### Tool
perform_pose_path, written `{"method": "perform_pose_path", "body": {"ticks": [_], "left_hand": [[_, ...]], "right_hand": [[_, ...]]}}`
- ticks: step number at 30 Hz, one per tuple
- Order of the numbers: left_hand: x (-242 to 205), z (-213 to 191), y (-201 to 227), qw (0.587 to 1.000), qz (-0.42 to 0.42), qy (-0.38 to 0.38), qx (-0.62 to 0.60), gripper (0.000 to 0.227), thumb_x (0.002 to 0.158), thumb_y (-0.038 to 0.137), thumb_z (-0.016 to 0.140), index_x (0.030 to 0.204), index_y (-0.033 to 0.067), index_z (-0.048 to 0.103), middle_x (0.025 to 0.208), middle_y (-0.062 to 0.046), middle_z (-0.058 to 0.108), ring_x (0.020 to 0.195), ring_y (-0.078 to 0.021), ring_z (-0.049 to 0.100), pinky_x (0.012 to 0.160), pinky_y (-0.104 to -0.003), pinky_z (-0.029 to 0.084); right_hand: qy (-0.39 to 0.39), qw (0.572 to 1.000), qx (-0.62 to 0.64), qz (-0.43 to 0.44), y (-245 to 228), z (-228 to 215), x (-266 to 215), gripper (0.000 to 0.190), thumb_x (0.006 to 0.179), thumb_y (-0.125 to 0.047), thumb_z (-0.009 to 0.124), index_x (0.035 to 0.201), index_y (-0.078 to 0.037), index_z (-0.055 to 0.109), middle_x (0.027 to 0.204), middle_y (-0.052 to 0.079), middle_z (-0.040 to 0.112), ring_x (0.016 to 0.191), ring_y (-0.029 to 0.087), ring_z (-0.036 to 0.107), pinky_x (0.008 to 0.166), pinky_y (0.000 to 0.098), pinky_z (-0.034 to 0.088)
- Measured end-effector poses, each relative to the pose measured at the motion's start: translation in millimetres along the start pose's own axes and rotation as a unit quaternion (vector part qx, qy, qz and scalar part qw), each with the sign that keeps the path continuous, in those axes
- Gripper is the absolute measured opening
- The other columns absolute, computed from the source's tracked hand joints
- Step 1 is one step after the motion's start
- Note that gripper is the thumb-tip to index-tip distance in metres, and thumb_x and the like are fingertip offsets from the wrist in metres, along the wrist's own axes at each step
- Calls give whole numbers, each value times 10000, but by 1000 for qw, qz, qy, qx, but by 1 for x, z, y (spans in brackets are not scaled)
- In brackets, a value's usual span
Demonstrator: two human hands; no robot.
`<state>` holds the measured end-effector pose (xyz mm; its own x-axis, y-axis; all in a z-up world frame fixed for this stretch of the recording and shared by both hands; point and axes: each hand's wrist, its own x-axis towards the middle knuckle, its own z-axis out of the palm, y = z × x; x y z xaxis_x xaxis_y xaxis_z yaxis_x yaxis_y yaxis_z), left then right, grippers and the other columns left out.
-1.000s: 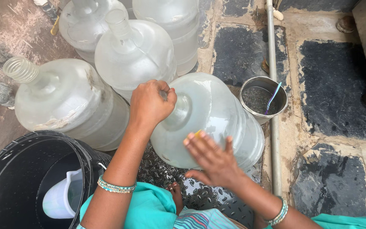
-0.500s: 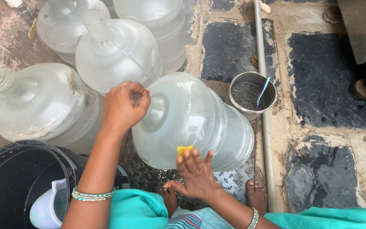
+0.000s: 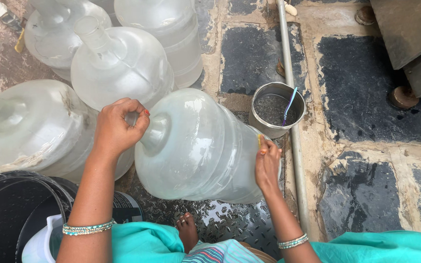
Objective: The person scrubs the inside of a large plastic water dispenser bottle with a brush, then wipes the exterior with a yellow sponge. They repeat this process on multiple bottles arranged on a metal grate floor.
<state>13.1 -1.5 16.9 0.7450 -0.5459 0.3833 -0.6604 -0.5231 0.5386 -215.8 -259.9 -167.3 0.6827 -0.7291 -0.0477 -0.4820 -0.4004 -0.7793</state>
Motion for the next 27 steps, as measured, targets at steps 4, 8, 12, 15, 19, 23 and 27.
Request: {"method": "perform_pose_path", "body": {"ticks": [4, 8, 12, 15, 19, 23, 27], "left_hand": [[0, 1, 3, 1000, 5, -20, -6, 105, 789, 179, 688, 798, 79, 720, 831, -64, 720, 675, -237, 650, 642, -353, 499], [-5, -3, -4, 999, 24, -32, -34, 90, 792, 151, 681, 801, 68, 714, 809, -53, 710, 704, -202, 662, 665, -333, 498], [-8, -7, -19, 997, 41, -34, -58, 87, 803, 147, 686, 826, 66, 709, 843, -54, 710, 758, -188, 671, 726, -310, 507], [-6, -7, -27, 998, 16, -30, -55, 99, 807, 152, 695, 846, 64, 722, 847, -64, 704, 765, -195, 660, 722, -316, 501], [-6, -3, -32, 998, -18, -30, -47, 100, 815, 154, 695, 842, 64, 729, 864, -58, 721, 789, -188, 670, 725, -323, 508], [-8, -3, -38, 998, -26, -32, -49, 113, 832, 164, 689, 874, 68, 732, 900, -53, 732, 833, -171, 693, 751, -315, 520], [-9, -4, -43, 998, -24, -37, -47, 129, 847, 168, 702, 913, 64, 737, 905, -63, 723, 836, -179, 681, 766, -313, 513]], "right_hand": [[-9, 970, 96, -222, -37, 11, -47, 1204, 841, -896, -114, 1624, -4, 88, 1702, 299, 121, 1588, 443, 67, 1279, 580, -7], [-28, 974, 85, -210, -41, 14, -48, 1194, 825, -888, -115, 1627, -18, 54, 1713, 202, 156, 1610, 358, 43, 1275, 534, -93], [-39, 999, -4, -32, 20, 13, -2, 1157, 779, -842, -151, 1593, -150, 295, 1679, 106, 268, 1577, 252, 103, 1246, 544, -118], [-10, 1000, -3, 23, 66, 4, 11, 1104, 826, -822, -108, 1517, -142, 419, 1638, 117, 350, 1573, 290, 106, 1245, 558, -96], [31, 992, 96, 73, 65, 9, -2, 1073, 880, -807, -32, 1522, -94, 449, 1617, 171, 389, 1535, 325, 246, 1252, 506, 119], [39, 983, 170, -61, 16, 24, -42, 1057, 936, -795, -18, 1562, -34, 363, 1636, 193, 372, 1559, 346, 260, 1279, 471, 158], [33, 974, 121, -191, 4, 33, -70, 1000, 1000, -772, 31, 1611, -10, 248, 1674, 184, 310, 1585, 347, 237, 1304, 484, 138]]}}
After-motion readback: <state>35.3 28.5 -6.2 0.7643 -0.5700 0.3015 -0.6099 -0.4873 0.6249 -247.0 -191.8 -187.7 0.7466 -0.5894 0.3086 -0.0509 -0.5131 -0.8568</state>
